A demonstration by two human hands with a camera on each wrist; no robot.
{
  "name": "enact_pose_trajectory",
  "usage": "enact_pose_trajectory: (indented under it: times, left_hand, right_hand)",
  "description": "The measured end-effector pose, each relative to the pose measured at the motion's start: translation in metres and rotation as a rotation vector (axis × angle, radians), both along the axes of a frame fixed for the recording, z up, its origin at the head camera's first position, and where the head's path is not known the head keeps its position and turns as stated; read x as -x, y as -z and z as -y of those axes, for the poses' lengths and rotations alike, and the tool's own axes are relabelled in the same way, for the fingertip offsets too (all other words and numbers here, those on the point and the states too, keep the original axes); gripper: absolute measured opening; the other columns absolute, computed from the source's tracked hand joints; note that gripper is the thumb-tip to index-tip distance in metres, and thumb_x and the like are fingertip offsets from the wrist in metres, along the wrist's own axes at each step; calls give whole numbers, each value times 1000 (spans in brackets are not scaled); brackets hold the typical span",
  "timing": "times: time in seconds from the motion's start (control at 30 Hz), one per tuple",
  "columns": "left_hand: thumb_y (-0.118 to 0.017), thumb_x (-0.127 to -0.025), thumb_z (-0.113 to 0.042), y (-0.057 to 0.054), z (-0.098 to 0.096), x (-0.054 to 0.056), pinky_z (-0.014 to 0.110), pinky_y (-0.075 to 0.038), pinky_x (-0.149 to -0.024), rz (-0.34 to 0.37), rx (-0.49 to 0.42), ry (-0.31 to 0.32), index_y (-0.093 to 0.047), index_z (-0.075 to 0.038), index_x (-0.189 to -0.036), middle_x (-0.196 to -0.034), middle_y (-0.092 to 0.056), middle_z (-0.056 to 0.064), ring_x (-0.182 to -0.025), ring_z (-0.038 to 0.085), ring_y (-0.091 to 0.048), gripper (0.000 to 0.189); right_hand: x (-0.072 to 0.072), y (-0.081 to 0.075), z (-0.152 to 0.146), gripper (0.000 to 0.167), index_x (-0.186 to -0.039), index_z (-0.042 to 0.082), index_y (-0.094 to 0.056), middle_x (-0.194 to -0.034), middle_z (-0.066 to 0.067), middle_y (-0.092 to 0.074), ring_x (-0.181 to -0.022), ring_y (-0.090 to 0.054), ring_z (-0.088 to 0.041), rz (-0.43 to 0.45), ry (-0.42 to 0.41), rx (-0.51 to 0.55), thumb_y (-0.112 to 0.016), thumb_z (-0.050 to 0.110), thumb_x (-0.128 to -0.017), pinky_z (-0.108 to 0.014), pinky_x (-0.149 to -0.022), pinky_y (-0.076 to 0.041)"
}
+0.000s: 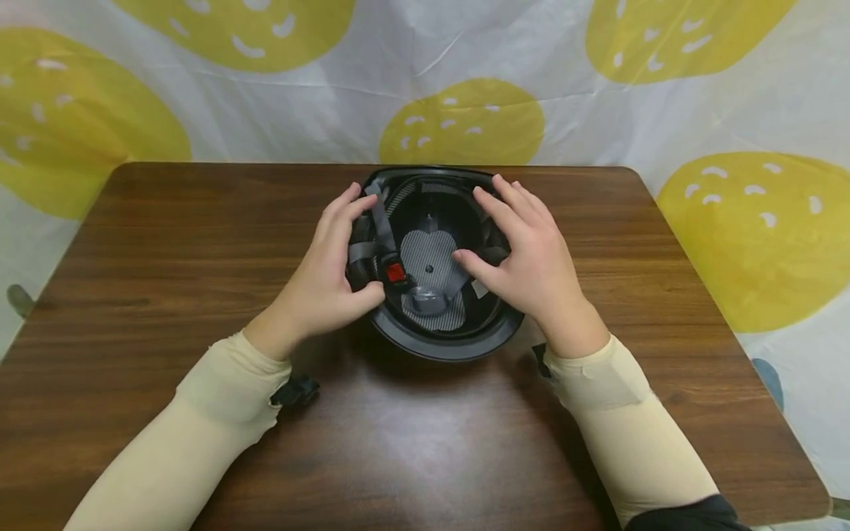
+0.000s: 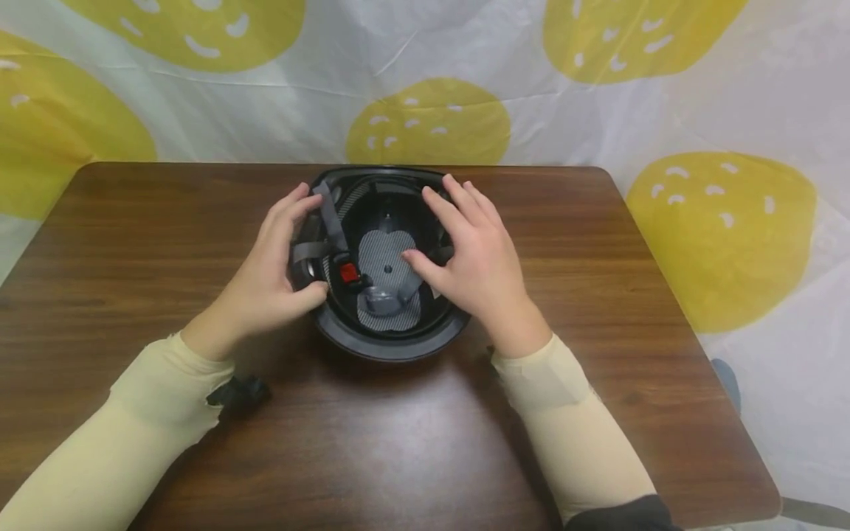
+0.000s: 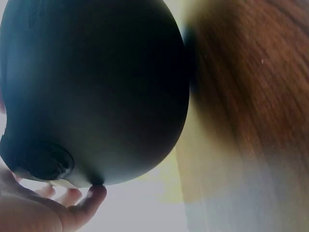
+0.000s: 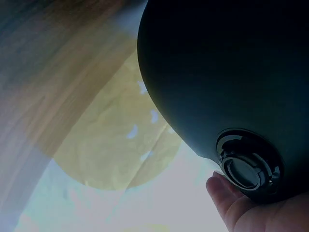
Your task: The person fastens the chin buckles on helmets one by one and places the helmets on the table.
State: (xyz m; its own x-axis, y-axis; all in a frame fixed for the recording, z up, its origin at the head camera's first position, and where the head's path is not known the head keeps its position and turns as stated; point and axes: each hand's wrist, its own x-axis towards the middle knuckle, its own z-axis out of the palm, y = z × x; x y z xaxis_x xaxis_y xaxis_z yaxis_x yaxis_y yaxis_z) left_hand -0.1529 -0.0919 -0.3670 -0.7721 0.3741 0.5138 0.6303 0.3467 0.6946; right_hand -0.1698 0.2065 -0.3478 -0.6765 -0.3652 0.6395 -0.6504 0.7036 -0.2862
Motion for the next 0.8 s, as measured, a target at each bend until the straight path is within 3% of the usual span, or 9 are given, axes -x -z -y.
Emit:
enact_pose_trajectory:
  times: [0.23, 0.53, 0.63, 0.8]
  left_hand:
    - [-75, -80, -8, 2, 5, 6, 50, -27, -123, 71, -35, 43, -17, -2, -167, -172, -19, 16, -155, 33, -29, 104]
    - [-81, -87, -17, 0, 19, 11, 54, -21, -125, 158, 4, 102, -8, -7, -169, -174, -14, 15, -156, 30, -23, 110]
    - [-82, -87, -14, 2, 25, 13, 54, -22, -125, 203, -26, 123, -8, -11, -170, -175, -12, 9, -157, 27, -21, 111]
    - [-80, -87, -7, 6, 28, 15, 47, -28, -123, 291, -121, 173, -6, -13, -170, -170, -21, 11, -151, 27, -32, 111]
  right_hand:
    - [4, 8, 1, 79, -149, 2, -62, -157, -27, -50, -147, -44, -45, -30, -8, -1, -93, 32, -83, -46, -126, -27]
    - [9, 17, 4, 74, -148, 1, -62, -158, -26, -50, -147, -44, -45, -58, -26, 7, -86, 31, -86, -46, -126, -26]
    - [11, 18, 6, 71, -147, 1, -63, -158, -27, -49, -146, -44, -47, -57, -35, -2, -85, 31, -87, -46, -126, -26]
    - [15, 22, 9, 72, -148, 3, -62, -160, -29, -44, -146, -41, -51, -42, -38, -40, -84, 34, -86, -50, -126, -25]
